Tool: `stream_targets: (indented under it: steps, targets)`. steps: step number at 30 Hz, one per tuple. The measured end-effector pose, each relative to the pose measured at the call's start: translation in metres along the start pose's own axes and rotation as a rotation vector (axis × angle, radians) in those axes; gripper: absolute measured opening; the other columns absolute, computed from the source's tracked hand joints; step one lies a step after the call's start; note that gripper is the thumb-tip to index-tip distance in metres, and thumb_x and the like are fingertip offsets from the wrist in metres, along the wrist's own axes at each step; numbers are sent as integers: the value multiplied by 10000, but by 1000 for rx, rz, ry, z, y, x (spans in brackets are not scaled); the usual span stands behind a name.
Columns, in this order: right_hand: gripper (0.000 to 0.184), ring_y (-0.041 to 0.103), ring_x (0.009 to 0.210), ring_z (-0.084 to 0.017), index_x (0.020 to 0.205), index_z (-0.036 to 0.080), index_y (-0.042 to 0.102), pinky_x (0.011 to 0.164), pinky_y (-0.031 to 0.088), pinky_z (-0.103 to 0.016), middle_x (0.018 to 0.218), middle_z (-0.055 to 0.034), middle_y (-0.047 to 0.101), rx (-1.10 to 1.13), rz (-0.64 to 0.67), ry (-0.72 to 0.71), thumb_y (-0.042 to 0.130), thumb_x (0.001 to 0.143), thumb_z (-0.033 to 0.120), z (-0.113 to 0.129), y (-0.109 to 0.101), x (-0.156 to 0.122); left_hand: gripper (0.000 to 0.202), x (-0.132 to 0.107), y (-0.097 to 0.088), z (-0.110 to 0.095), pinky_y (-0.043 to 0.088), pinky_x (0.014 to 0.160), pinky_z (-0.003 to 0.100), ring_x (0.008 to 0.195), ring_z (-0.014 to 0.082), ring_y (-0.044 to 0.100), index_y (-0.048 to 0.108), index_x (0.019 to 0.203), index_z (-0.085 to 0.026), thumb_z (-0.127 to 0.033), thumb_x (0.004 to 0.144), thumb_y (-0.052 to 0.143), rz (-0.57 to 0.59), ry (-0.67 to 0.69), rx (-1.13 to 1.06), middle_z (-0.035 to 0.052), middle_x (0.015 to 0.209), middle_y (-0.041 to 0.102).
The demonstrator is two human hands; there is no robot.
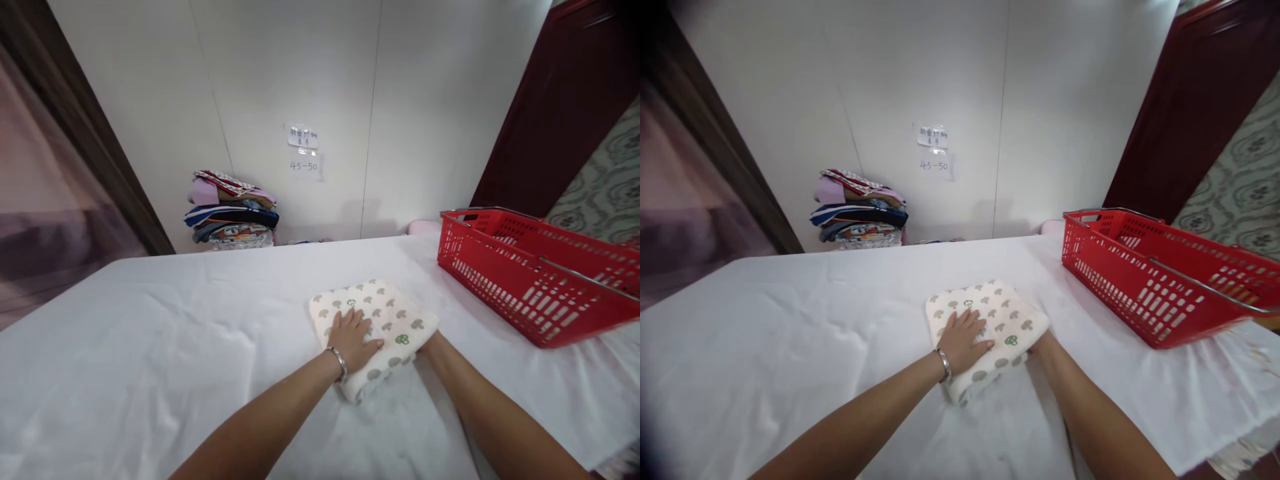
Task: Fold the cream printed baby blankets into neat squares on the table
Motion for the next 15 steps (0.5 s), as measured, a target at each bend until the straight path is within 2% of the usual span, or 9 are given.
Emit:
stream_targets:
  steps: [2,4,7,11,15]
  targets:
    - [698,571,1014,-266,1154,125,508,808,460,-395,1096,-158,607,185,23,24,101,854,607,9,-11,-8,737,1,2,0,-14,1079,490,1353,240,59,357,1337,-245,-684,777,165,5,-9,7,32,1460,204]
    - [796,577,1006,-286,1201,106,464,831,447,-426,1113,-175,596,374,61,72,88,802,684,18,-20,-15,747,2,3,-1,-20,1080,485,1353,237,57,360,1336,-241,-688,774,157,0,-13,13,33,1460,205]
    - [697,601,958,-281,1178,112,485,832,452,-418,1079,-165,616,406,153,176,297,791,660,30,-28,-20,756,2,3,-2,-29,1080,482,1353,233,63,362,1336,-242,-693,770,146,-16,-16,21,34,1458,211]
    - [548,606,931,-251,1161,174,512,799,477,-367,1060,-101,637,87,199,165,594,714,480,52,-36,-13,762,2,5,-1,-28,1080,486,1353,235,65,363,1337,-239,-695,769,138,-19,-28,21,36,1456,215]
    - [481,590,931,-256,1027,171,612,791,459,-324,1018,-77,651,-613,105,120,688,598,375,68,-42,7,746,1,7,1,-26,1083,482,1351,231,81,376,1326,-252,-696,771,154,-52,-10,15,31,1452,230]
Point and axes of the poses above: each hand's wrist, its own x-axis towards the middle knuckle, its own y-axis out of the palm, z = x × y, the point moved 3 cm from there along x, towards the middle knuckle
